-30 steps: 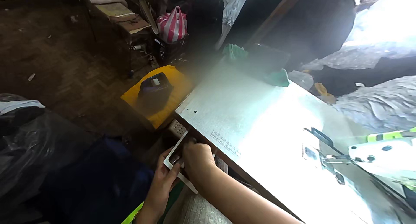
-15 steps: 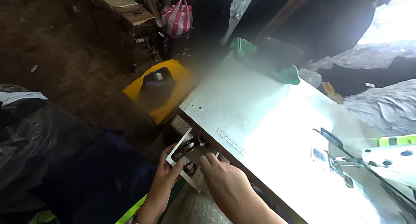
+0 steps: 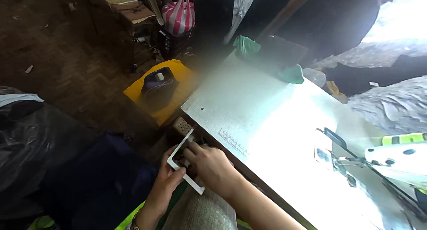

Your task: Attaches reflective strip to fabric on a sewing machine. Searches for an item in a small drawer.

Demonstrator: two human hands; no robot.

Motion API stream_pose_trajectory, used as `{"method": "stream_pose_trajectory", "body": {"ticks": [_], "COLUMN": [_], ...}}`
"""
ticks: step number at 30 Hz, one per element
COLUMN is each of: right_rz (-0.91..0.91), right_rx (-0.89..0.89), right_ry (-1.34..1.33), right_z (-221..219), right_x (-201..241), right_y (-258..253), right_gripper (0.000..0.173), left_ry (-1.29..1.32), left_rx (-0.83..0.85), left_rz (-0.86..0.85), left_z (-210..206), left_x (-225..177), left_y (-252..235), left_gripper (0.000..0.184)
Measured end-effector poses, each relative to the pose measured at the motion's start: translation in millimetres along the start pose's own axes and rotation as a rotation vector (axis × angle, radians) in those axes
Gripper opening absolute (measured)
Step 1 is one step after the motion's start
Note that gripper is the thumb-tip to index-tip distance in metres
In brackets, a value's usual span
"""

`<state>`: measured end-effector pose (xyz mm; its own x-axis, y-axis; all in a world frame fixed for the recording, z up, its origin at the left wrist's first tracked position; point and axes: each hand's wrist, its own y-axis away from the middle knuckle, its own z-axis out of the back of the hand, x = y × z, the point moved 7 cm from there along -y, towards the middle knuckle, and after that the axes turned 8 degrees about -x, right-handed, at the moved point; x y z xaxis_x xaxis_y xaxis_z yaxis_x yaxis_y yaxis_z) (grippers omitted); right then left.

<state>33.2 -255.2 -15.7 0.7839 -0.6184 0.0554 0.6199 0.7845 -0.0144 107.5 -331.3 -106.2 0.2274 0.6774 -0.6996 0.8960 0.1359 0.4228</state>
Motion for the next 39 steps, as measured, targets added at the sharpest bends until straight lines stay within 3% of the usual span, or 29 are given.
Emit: {"method": "stream_pose_trajectory", "body": {"ticks": [4, 9, 13, 17, 20, 23, 26, 29, 34, 36, 39], "right_rz": [-0.110, -0.188, 0.054, 0.245, 0.123, -0.087, -0.074, -0.084, -0.117, -0.160, -0.353], "right_rx": [-0.320, -0.434, -0.353, -0.235, -0.111, 0.037, -0.115, -0.230, -0.237, -0.177, 0.163], "right_ry": [-0.328, -0.501, -0.307, 0.070, 0.204, 0.225, 0.149, 0.043, 0.030, 0.091, 0.258], "right_z": [34, 65, 63, 35, 6, -5, 8, 28, 40, 35, 19], "right_x": [-35, -59, -42, -6, 3, 9, 12, 1, -19, -16, -7], "right_y": [23, 39, 32, 14, -1, -6, 10, 39, 62, 53, 27], "right_gripper": [0.016, 0.016, 0.017, 0.018, 0.014, 0.026, 0.032, 0.025, 0.023, 0.026, 0.039], "left_ry": [-0.032, -0.025, 0.002, 0.005, -0.018, -0.027, -0.034, -0.063, -0.060, -0.042, -0.039], "left_rx": [-0.007, 0.005, 0.009, 0.020, 0.019, -0.019, -0.043, -0.045, -0.010, -0.009, -0.009], "left_rz": [0.033, 0.036, 0.036, 0.043, 0.101, 0.125, 0.105, 0.089, 0.043, 0.035, 0.028], "left_z": [0, -1, -2, -2, -4, -8, -7, 3, 14, 13, 13], "left_x": [-1, -1, -1, -1, 2, -2, -9, -13, -14, -12, -10], "left_y": [0, 1, 1, 1, 0, 0, 1, 8, 27, 29, 28], "left_gripper": [0.073, 0.070, 0.070, 0.073, 0.076, 0.075, 0.072, 0.073, 0.076, 0.076, 0.076]}}
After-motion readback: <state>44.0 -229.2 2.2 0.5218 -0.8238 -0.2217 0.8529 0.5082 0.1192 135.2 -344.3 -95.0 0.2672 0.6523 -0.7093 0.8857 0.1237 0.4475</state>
